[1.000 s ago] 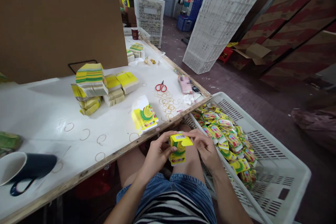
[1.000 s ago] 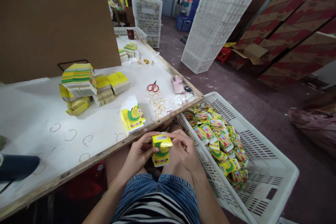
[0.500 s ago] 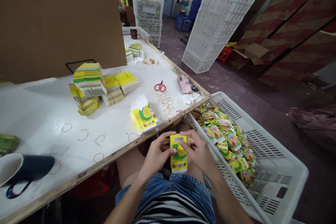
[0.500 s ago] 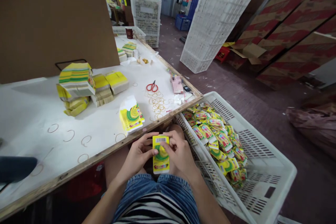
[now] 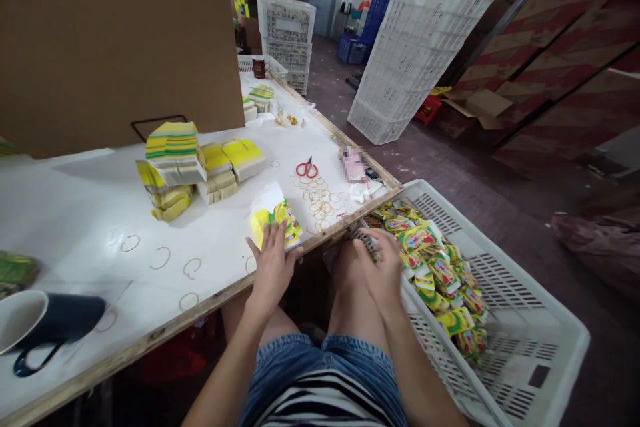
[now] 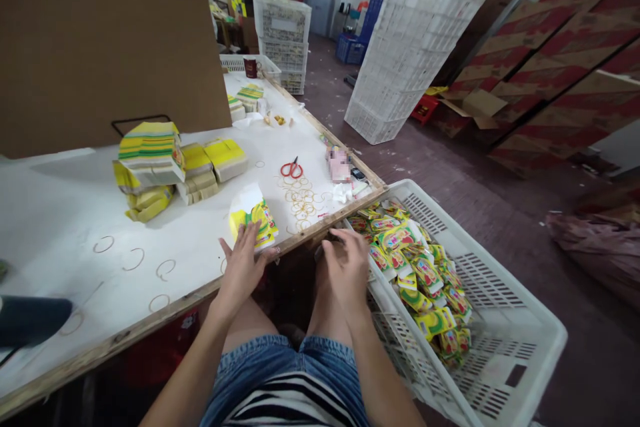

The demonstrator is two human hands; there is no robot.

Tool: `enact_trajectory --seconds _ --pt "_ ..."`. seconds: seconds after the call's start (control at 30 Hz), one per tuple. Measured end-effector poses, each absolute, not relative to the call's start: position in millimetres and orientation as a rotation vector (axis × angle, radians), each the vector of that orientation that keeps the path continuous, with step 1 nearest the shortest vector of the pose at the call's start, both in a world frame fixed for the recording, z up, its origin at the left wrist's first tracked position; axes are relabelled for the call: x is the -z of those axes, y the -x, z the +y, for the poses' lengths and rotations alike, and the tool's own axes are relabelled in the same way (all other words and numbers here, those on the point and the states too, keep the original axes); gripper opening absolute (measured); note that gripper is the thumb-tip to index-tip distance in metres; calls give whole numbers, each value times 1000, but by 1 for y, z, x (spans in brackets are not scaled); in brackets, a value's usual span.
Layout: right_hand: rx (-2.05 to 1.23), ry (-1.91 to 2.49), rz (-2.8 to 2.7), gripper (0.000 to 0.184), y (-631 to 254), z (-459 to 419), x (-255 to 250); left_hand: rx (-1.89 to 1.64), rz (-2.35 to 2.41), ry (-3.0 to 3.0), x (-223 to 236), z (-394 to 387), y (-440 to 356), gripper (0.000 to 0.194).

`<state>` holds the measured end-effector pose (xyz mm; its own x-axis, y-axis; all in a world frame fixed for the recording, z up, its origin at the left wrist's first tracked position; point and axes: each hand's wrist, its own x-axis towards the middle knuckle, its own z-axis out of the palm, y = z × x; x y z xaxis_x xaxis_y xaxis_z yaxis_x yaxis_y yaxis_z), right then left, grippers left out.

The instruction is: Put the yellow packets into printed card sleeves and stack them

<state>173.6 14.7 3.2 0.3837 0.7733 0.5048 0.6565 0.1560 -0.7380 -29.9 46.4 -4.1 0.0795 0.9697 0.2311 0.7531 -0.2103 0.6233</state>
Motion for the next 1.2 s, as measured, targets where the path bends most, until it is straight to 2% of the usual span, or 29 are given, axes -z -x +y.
enact_trajectory --seconds 0.1,0.17,0.3,0.5,0.77,0.97,1.2 --pt "-598 1514 -1320 25 -135 59 20 -795 1644 -2098 13 44 32 56" --pt "-691 1478 -1328 20 -111 83 29 -811 1581 -2108 15 41 32 57" --pt "-713 1447 -1256 14 -92 95 32 -943 1505 -2016 12 39 38 55" --pt "-843 1376 -1116 22 -100 87 33 -1403 1553 -1796 16 45 41 51" --pt "-952 1287 -955 27 -95 92 24 -1463 1498 -1593 9 46 45 50" --pt "-1235 1074 -949 29 -108 42 -2 -1156 836 -1099 -4 42 46 61" --pt "-1254 1077 -991 26 -129 1 -11 -1010 577 -1005 -7 26 26 58"
